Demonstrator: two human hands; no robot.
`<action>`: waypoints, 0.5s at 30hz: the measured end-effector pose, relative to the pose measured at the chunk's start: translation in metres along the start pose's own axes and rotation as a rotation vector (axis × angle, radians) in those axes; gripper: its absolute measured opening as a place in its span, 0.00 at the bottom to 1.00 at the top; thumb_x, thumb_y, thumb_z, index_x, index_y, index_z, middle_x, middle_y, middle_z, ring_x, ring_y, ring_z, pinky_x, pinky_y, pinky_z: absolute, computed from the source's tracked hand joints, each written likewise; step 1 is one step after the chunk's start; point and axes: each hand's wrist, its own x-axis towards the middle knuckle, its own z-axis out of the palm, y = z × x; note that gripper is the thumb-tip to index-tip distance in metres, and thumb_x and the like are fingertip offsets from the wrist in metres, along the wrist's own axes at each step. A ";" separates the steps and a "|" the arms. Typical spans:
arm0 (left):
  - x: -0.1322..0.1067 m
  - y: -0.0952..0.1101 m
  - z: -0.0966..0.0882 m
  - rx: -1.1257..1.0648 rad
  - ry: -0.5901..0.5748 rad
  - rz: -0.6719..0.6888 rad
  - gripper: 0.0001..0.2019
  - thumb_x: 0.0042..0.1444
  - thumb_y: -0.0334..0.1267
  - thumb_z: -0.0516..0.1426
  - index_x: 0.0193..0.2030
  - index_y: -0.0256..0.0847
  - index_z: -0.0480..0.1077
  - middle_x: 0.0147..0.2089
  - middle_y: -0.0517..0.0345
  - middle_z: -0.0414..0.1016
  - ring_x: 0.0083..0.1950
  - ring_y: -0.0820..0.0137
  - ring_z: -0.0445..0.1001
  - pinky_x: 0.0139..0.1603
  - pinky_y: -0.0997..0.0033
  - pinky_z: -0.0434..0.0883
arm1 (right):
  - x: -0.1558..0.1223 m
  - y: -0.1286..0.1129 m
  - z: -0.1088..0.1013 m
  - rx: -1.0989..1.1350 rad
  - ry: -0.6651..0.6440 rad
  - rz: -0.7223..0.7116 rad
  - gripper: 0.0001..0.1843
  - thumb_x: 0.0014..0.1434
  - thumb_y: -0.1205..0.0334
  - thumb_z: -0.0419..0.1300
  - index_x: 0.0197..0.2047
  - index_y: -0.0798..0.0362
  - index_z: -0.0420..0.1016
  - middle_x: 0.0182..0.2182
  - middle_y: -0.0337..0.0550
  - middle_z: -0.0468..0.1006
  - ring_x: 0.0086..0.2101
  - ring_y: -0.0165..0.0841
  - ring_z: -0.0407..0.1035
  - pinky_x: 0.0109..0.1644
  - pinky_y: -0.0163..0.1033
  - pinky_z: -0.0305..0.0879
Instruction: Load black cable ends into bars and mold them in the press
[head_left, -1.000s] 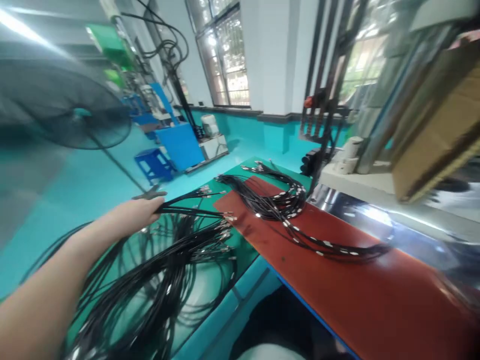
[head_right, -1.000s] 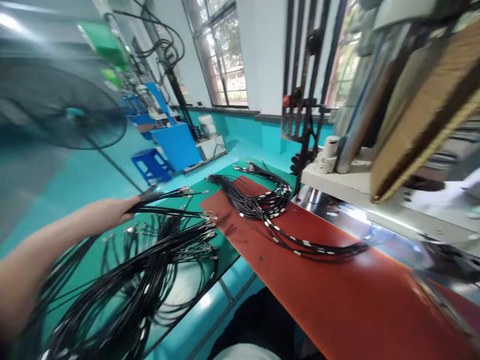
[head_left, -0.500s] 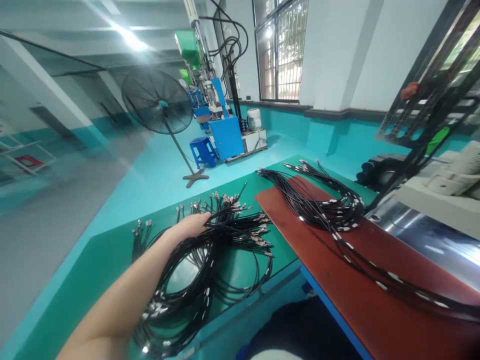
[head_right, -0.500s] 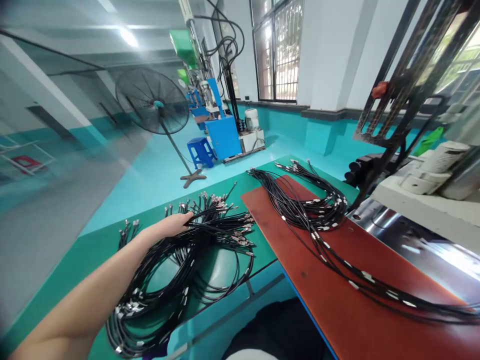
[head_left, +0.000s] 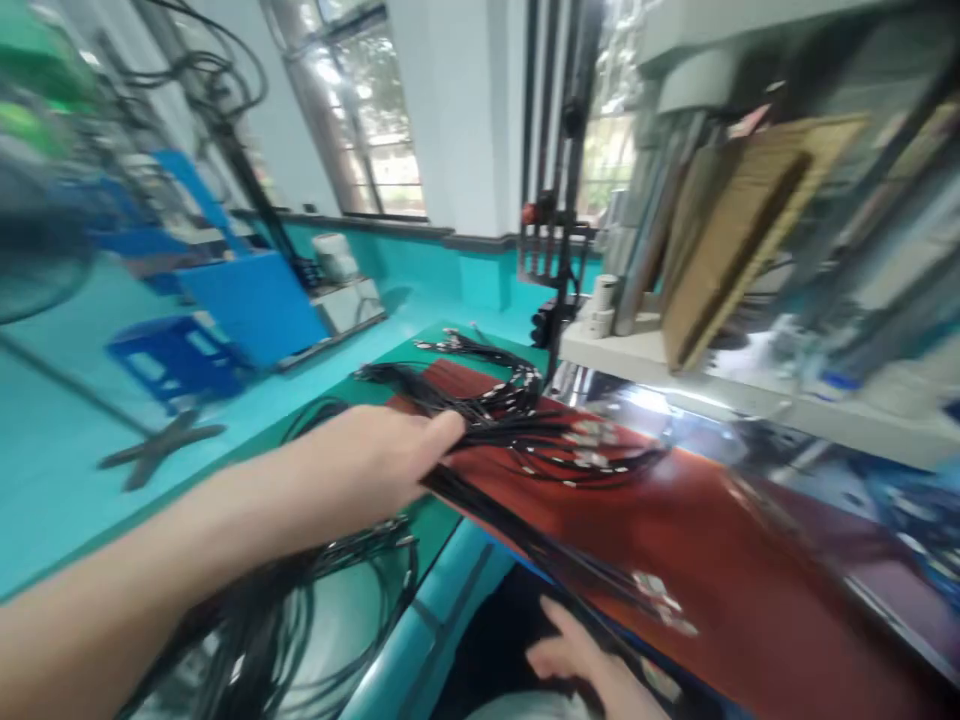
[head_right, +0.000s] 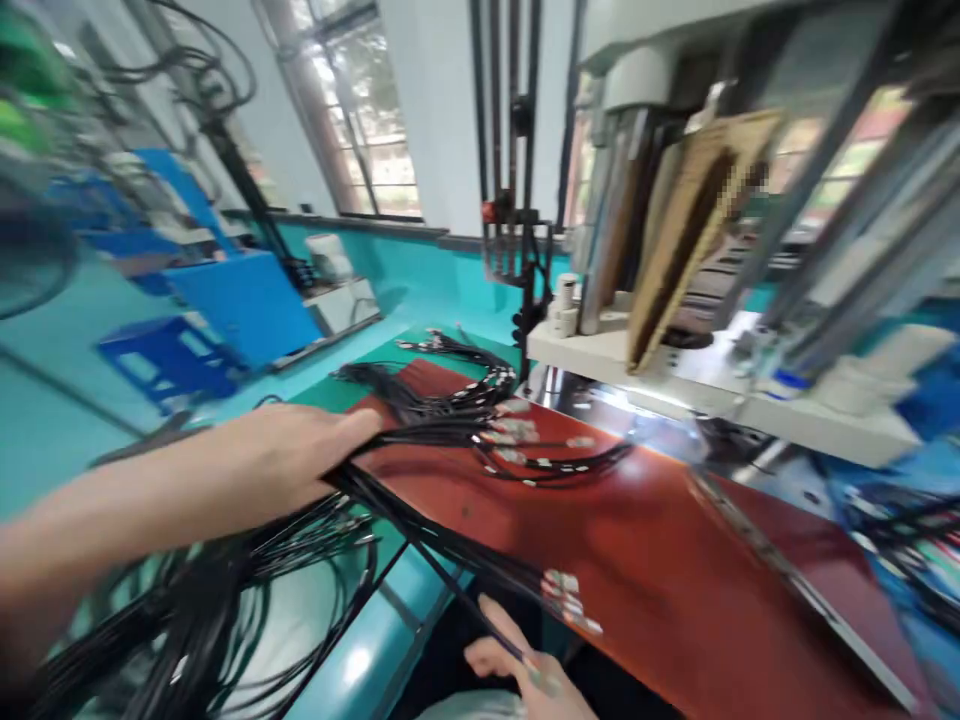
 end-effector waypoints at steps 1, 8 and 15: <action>0.022 0.021 0.001 0.028 0.015 0.093 0.09 0.50 0.28 0.46 0.38 0.39 0.61 0.30 0.55 0.71 0.30 0.66 0.70 0.29 0.70 0.62 | 0.002 0.000 0.001 0.105 0.030 -0.041 0.36 0.38 0.54 0.67 0.52 0.42 0.64 0.41 0.41 0.74 0.41 0.39 0.69 0.46 0.41 0.65; 0.141 0.123 0.076 0.078 0.169 0.622 0.08 0.55 0.28 0.45 0.39 0.36 0.61 0.32 0.49 0.71 0.32 0.62 0.72 0.32 0.65 0.66 | -0.030 0.002 -0.025 1.029 0.679 -0.369 0.30 0.47 0.48 0.61 0.54 0.42 0.62 0.47 0.49 0.70 0.42 0.44 0.67 0.43 0.51 0.64; 0.172 0.166 0.139 -0.063 0.350 0.669 0.16 0.56 0.38 0.48 0.52 0.41 0.58 0.42 0.48 0.66 0.41 0.60 0.68 0.42 0.58 0.64 | -0.051 0.013 -0.061 1.111 1.076 -0.263 0.14 0.57 0.54 0.52 0.43 0.49 0.72 0.44 0.46 0.71 0.45 0.40 0.63 0.47 0.47 0.62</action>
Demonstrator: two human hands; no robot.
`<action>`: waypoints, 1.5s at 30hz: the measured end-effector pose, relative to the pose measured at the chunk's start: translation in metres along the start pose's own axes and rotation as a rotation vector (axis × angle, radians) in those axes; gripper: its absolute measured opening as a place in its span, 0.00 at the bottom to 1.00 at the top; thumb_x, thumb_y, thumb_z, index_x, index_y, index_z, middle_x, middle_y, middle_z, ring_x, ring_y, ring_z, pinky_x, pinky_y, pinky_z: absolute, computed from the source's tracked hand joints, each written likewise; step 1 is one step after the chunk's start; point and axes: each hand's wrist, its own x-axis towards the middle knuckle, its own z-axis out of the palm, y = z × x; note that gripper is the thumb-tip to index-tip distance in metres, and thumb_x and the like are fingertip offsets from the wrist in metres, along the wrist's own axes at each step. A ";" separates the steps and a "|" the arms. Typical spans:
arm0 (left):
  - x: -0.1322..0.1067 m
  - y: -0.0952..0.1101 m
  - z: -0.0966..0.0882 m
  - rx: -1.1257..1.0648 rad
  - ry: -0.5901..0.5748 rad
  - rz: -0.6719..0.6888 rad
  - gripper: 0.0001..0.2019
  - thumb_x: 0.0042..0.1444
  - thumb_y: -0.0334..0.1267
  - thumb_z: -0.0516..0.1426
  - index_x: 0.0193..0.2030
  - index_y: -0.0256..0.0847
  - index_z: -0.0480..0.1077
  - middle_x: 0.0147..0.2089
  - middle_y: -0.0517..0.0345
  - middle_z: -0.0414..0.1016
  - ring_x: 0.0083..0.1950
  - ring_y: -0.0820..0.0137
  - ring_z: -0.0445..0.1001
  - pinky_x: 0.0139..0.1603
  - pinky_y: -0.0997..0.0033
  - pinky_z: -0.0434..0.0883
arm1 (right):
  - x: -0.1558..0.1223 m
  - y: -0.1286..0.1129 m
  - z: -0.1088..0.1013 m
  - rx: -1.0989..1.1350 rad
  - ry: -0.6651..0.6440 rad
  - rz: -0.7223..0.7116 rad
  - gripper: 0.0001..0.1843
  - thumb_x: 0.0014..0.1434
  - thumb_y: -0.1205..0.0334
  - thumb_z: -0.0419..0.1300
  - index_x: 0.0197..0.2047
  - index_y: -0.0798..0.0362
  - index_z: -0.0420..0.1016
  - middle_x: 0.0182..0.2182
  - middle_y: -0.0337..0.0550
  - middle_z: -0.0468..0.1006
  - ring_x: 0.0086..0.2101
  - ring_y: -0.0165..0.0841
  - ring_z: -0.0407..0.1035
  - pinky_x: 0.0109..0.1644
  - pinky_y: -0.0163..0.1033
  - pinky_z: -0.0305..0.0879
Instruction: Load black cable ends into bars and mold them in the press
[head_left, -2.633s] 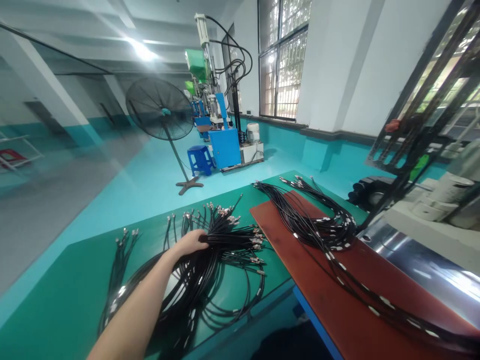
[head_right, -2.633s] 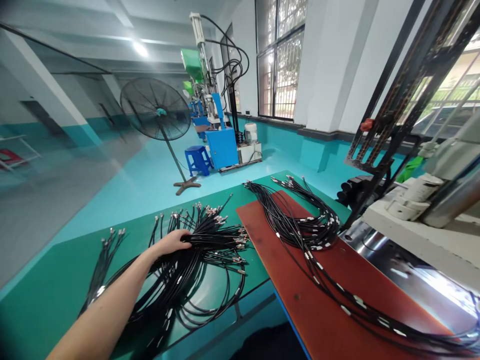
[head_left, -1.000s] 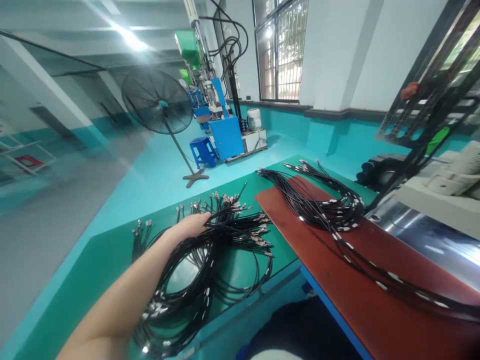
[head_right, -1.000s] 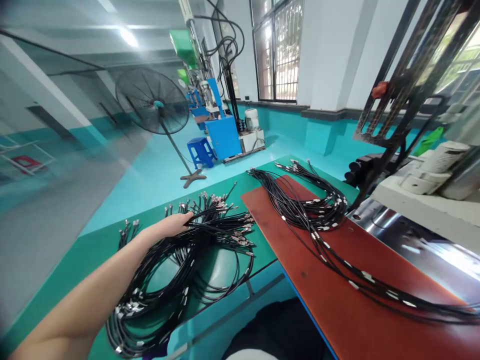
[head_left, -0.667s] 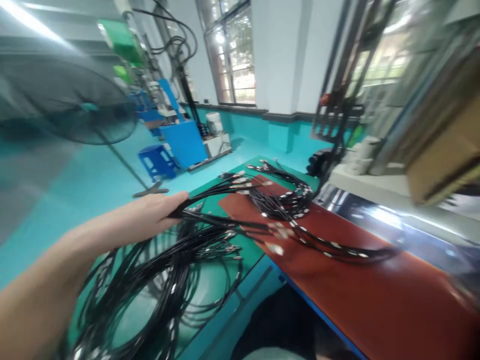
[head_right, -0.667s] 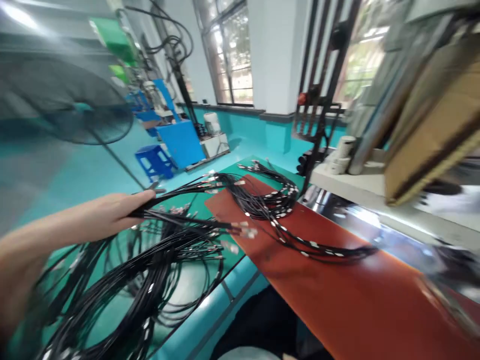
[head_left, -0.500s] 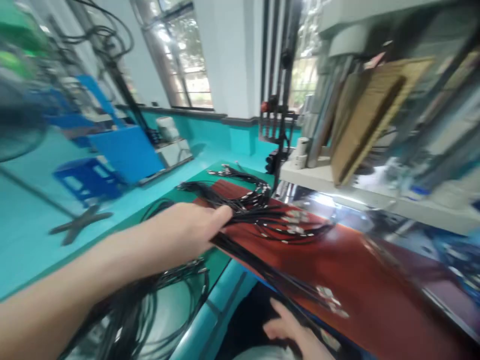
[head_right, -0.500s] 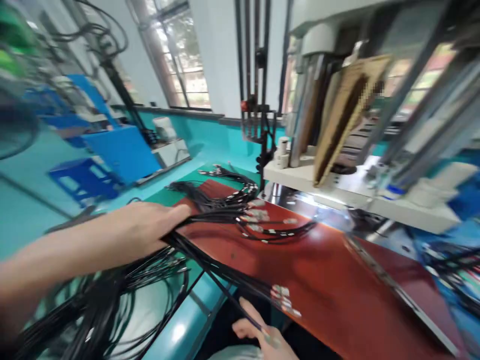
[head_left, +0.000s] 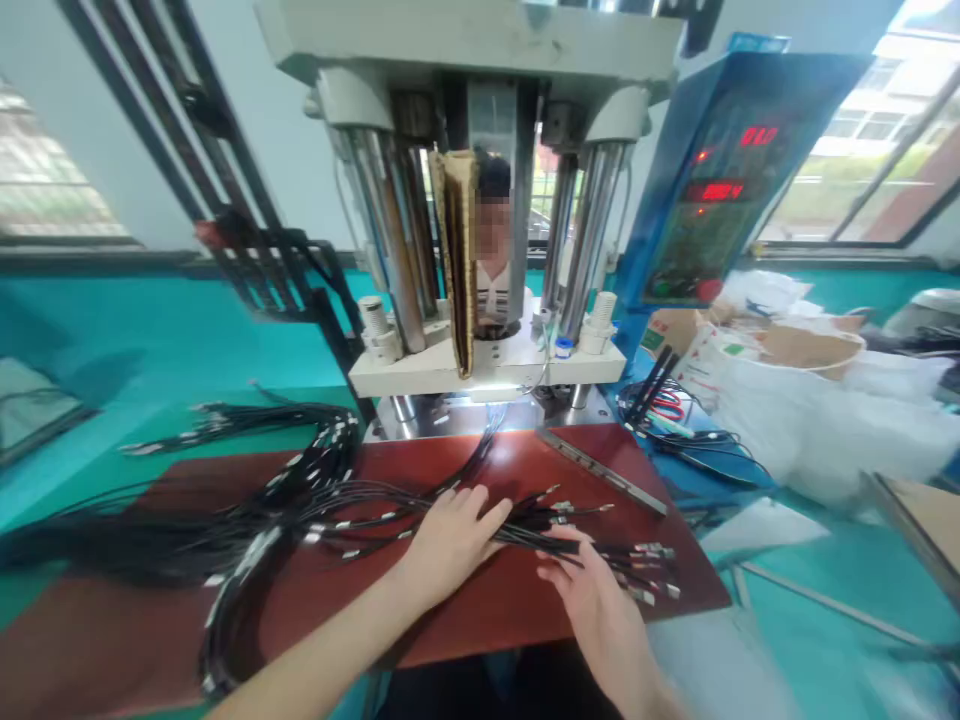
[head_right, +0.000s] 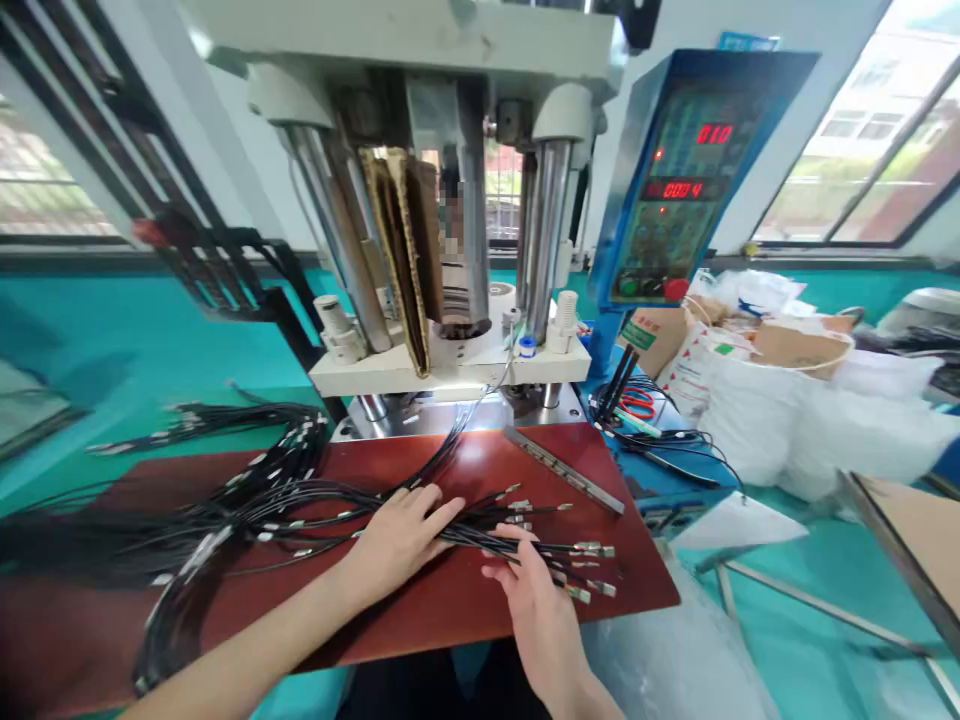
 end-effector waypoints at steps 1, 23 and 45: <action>0.001 0.003 0.000 -0.024 -0.006 0.010 0.13 0.56 0.36 0.47 0.49 0.41 0.61 0.40 0.50 0.67 0.42 0.60 0.67 0.43 0.58 0.63 | 0.003 0.000 -0.001 -0.039 0.000 -0.011 0.14 0.57 0.54 0.52 0.41 0.51 0.73 0.43 0.46 0.72 0.44 0.39 0.64 0.47 0.46 0.62; 0.042 0.012 -0.017 -0.483 -0.254 -0.068 0.09 0.55 0.31 0.44 0.41 0.41 0.60 0.36 0.54 0.71 0.38 0.65 0.70 0.37 0.68 0.63 | 0.000 0.004 -0.004 -0.221 -0.106 -0.052 0.19 0.53 0.57 0.59 0.49 0.51 0.67 0.38 0.46 0.72 0.36 0.36 0.66 0.38 0.42 0.63; 0.031 0.033 -0.012 -1.695 -0.788 -0.380 0.14 0.44 0.44 0.57 0.30 0.34 0.63 0.19 0.59 0.69 0.15 0.76 0.65 0.15 0.79 0.62 | 0.039 -0.035 0.017 -0.196 -0.088 -0.157 0.15 0.54 0.61 0.59 0.46 0.53 0.68 0.32 0.45 0.77 0.35 0.37 0.71 0.45 0.46 0.63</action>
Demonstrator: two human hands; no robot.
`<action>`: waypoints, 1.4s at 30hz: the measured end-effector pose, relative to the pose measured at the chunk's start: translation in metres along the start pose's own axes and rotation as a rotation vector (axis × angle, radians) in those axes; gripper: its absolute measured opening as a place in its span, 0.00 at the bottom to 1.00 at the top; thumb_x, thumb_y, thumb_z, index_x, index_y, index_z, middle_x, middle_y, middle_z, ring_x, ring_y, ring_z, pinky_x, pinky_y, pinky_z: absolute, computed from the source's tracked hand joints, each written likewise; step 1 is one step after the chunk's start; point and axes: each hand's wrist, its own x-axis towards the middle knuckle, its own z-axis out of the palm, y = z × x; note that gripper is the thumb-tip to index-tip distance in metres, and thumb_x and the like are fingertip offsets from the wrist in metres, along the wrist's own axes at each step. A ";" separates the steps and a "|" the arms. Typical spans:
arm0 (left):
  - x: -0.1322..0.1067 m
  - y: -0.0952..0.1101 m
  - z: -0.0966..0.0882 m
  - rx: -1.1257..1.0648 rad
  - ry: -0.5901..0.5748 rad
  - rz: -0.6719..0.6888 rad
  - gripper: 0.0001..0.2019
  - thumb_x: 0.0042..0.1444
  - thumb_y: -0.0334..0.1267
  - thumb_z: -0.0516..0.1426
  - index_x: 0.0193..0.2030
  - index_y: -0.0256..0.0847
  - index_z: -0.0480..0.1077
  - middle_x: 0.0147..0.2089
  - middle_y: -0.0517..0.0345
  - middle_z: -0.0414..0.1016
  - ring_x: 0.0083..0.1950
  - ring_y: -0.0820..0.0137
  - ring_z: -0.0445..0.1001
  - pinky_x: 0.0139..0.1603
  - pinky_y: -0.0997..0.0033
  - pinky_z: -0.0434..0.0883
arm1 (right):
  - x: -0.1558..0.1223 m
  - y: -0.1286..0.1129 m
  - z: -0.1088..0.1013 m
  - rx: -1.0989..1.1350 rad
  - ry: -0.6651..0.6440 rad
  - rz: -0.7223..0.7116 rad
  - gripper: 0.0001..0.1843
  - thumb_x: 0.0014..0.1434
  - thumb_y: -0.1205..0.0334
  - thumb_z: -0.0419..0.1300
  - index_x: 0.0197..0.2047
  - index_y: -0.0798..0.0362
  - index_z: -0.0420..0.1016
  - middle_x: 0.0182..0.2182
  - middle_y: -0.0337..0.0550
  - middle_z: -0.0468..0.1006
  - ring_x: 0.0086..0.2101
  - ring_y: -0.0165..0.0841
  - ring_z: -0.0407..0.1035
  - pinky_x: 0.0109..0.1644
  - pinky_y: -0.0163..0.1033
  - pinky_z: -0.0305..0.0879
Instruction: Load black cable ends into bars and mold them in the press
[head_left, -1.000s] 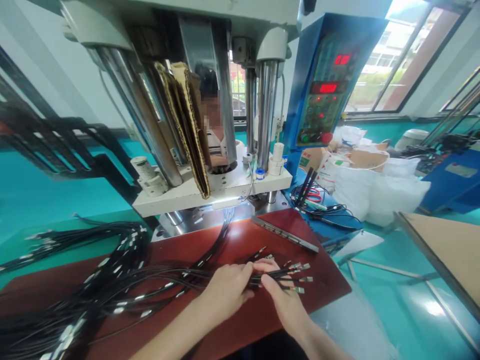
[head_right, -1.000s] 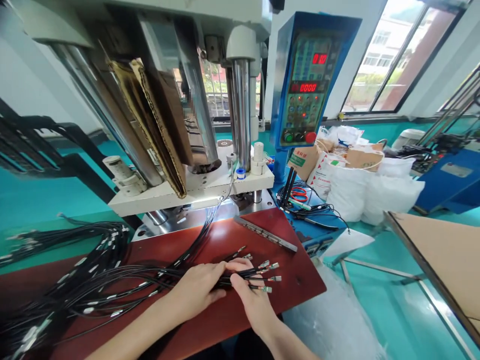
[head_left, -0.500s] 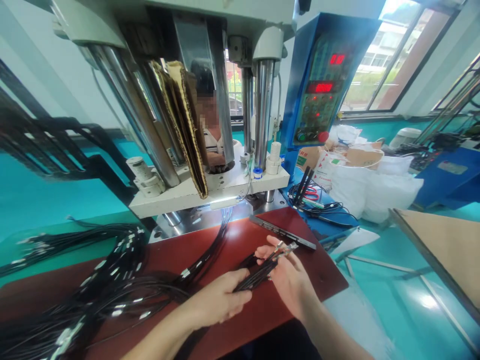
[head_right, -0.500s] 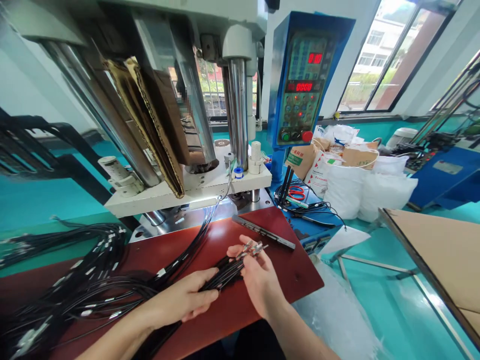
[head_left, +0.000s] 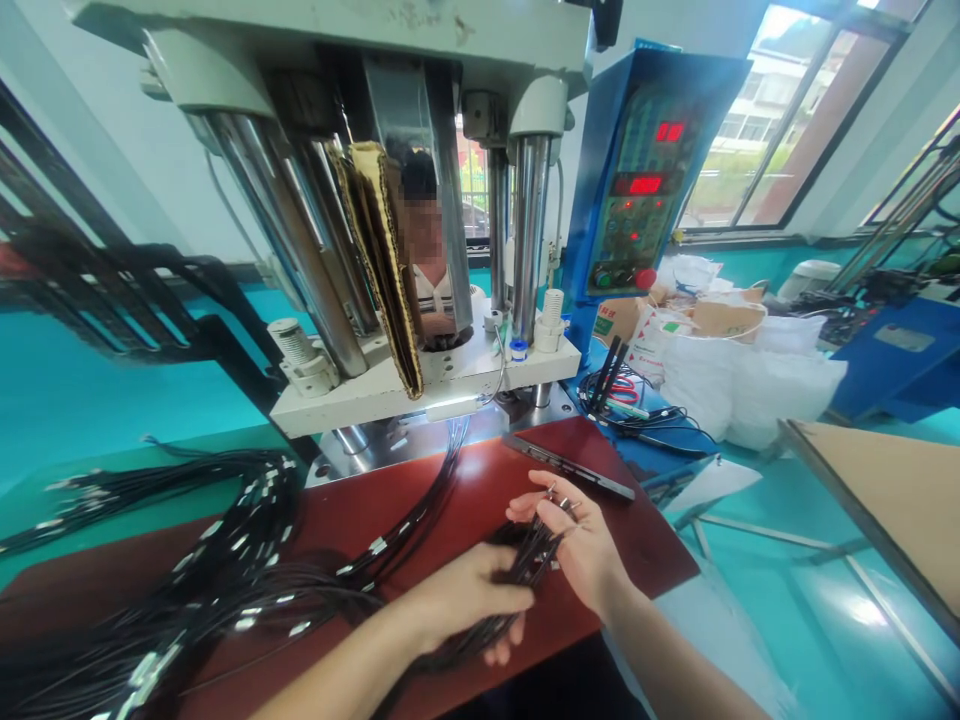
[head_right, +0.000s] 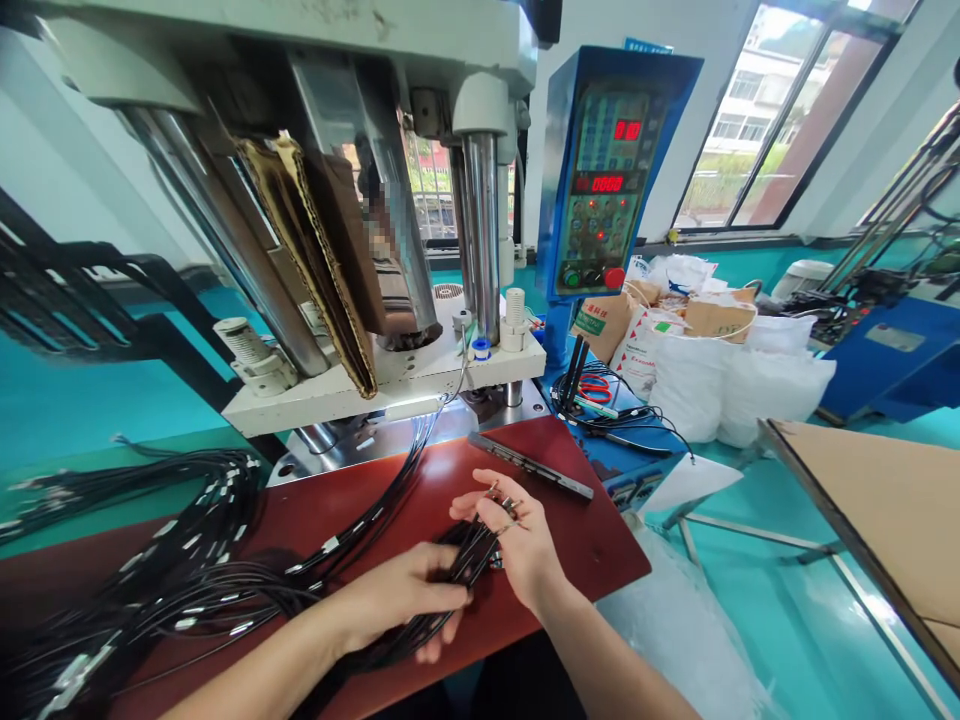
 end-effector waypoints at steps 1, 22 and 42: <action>0.006 0.005 0.006 0.014 0.041 0.074 0.13 0.44 0.42 0.57 0.31 0.35 0.63 0.20 0.60 0.69 0.16 0.77 0.66 0.16 0.79 0.62 | -0.001 0.000 0.000 -0.046 -0.010 0.007 0.15 0.54 0.61 0.58 0.46 0.53 0.68 0.33 0.46 0.77 0.36 0.37 0.71 0.45 0.46 0.63; 0.046 0.035 0.021 0.132 0.144 0.273 0.15 0.51 0.44 0.51 0.40 0.33 0.62 0.22 0.57 0.72 0.15 0.76 0.66 0.14 0.81 0.58 | 0.044 -0.066 -0.026 -0.784 -0.479 0.046 0.24 0.61 0.51 0.42 0.52 0.57 0.65 0.48 0.51 0.70 0.45 0.37 0.67 0.51 0.44 0.62; 0.087 0.016 0.031 0.059 0.277 0.271 0.05 0.44 0.34 0.51 0.29 0.35 0.64 0.19 0.61 0.66 0.14 0.79 0.60 0.12 0.81 0.54 | 0.058 -0.046 -0.021 -1.101 -0.481 0.129 0.25 0.60 0.49 0.44 0.53 0.55 0.66 0.48 0.49 0.72 0.46 0.38 0.66 0.52 0.43 0.59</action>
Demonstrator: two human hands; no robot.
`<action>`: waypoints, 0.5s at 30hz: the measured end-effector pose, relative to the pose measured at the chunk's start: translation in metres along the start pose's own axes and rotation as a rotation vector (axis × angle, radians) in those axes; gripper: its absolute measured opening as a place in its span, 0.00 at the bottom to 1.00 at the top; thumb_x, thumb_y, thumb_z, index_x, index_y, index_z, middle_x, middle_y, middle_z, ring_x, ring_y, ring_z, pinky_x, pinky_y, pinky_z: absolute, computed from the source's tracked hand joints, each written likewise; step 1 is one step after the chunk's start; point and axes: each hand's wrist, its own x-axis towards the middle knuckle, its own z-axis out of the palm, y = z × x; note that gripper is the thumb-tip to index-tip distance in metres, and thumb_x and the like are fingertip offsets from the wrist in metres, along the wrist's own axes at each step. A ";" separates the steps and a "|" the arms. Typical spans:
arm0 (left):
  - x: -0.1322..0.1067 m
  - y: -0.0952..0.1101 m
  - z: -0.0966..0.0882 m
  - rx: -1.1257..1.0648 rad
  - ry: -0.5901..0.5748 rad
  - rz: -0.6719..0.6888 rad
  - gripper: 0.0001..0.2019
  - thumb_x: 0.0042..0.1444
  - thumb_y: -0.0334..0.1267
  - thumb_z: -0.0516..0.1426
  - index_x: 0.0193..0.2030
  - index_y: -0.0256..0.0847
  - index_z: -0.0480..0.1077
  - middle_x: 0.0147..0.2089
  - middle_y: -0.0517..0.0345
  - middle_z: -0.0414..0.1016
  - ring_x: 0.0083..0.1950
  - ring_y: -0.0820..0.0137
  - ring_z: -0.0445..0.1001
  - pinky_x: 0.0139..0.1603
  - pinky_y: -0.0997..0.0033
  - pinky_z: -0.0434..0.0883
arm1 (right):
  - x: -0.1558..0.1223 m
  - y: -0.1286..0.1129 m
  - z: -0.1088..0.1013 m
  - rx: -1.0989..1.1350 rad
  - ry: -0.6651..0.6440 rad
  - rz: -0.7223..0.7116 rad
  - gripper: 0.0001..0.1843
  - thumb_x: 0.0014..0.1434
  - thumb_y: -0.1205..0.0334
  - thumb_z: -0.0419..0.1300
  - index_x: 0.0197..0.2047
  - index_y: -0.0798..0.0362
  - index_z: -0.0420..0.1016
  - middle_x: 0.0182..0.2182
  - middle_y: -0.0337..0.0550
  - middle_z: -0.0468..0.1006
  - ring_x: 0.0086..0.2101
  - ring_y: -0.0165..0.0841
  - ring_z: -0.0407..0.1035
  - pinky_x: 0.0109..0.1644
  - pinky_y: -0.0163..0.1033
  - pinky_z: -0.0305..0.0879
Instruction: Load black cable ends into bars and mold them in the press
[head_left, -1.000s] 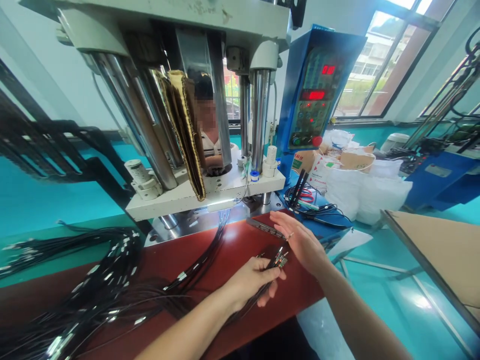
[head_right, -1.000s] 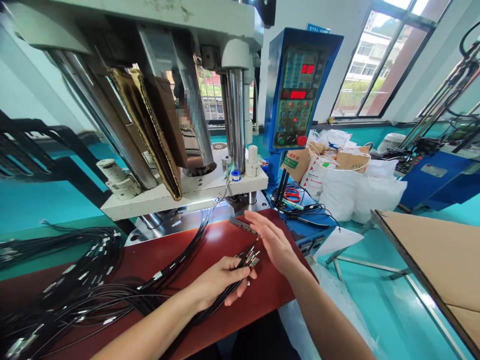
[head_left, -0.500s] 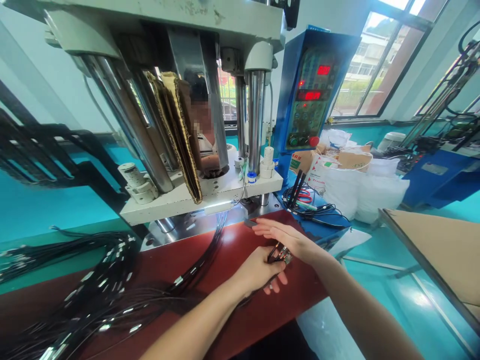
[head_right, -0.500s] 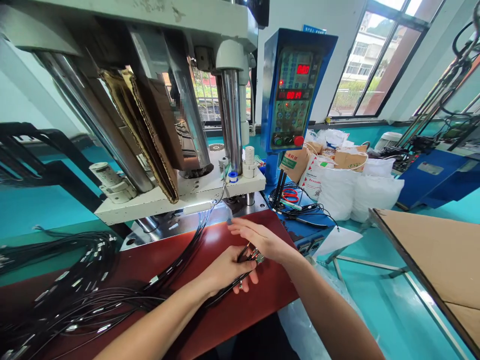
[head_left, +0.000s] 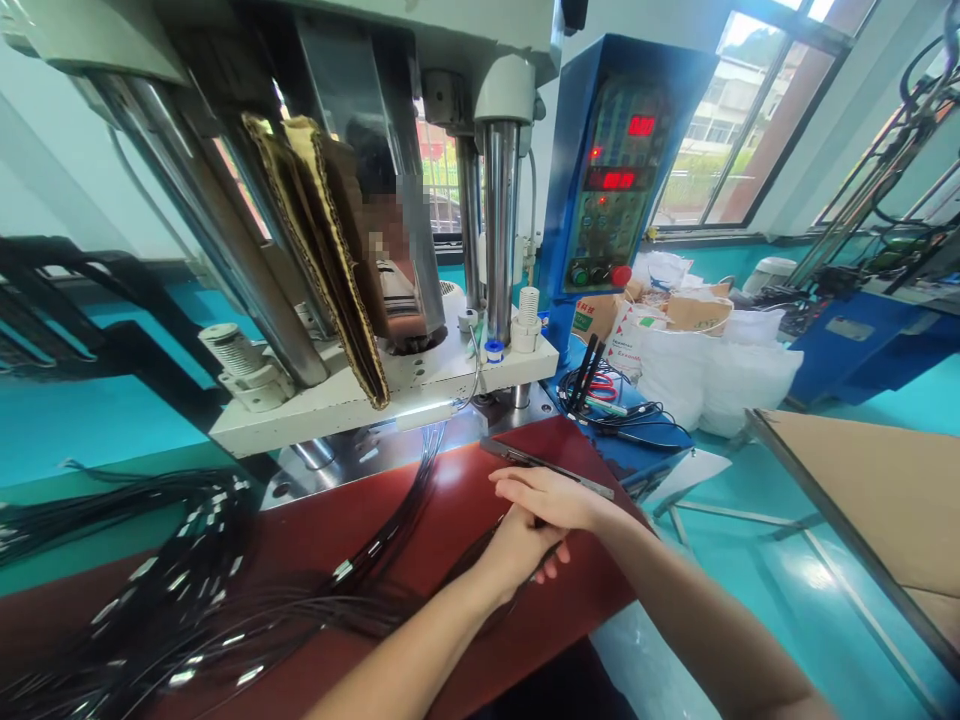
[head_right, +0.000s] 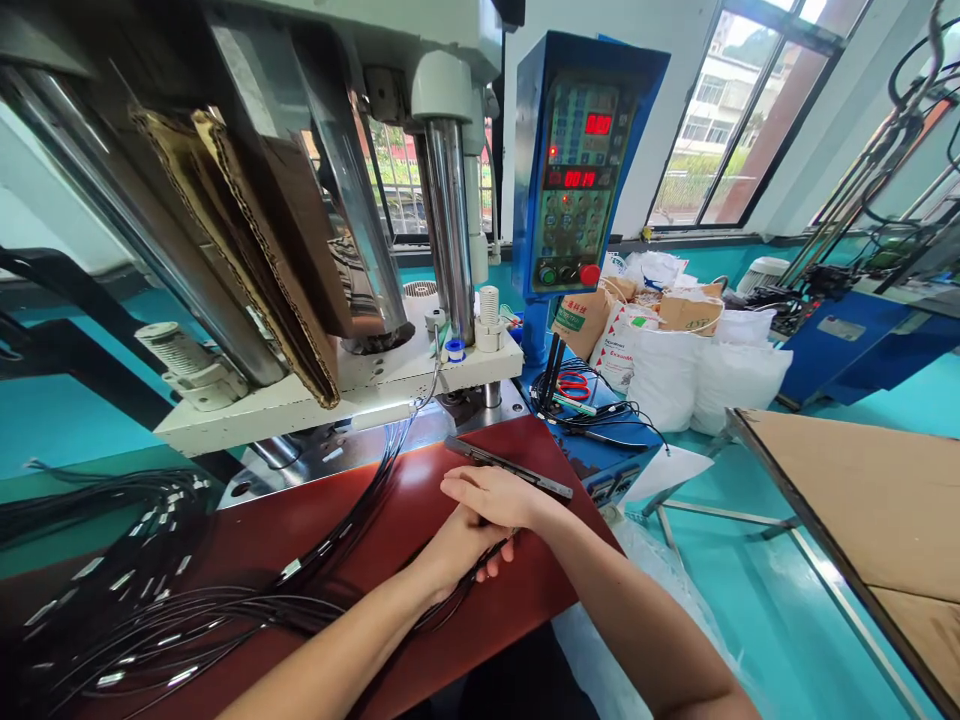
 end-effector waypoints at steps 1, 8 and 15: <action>0.000 0.000 0.000 -0.006 0.000 -0.008 0.05 0.44 0.34 0.51 0.28 0.35 0.63 0.19 0.61 0.66 0.14 0.80 0.59 0.12 0.81 0.53 | 0.001 0.001 0.000 0.035 -0.016 -0.001 0.24 0.59 0.50 0.45 0.53 0.55 0.66 0.47 0.48 0.72 0.46 0.38 0.66 0.51 0.43 0.59; 0.002 0.013 -0.018 -0.197 0.010 -0.006 0.06 0.42 0.35 0.54 0.26 0.37 0.59 0.17 0.69 0.57 0.13 0.84 0.52 0.12 0.81 0.47 | -0.009 0.048 -0.014 0.067 0.322 0.033 0.22 0.55 0.65 0.45 0.51 0.61 0.65 0.47 0.52 0.71 0.47 0.35 0.65 0.52 0.41 0.59; 0.003 0.017 -0.032 -0.231 -0.068 0.017 0.08 0.41 0.34 0.55 0.27 0.37 0.58 0.16 0.70 0.55 0.15 0.83 0.53 0.14 0.82 0.50 | -0.047 0.068 0.005 -0.957 0.371 0.237 0.23 0.49 0.77 0.46 0.49 0.60 0.64 0.41 0.54 0.70 0.43 0.41 0.63 0.43 0.43 0.59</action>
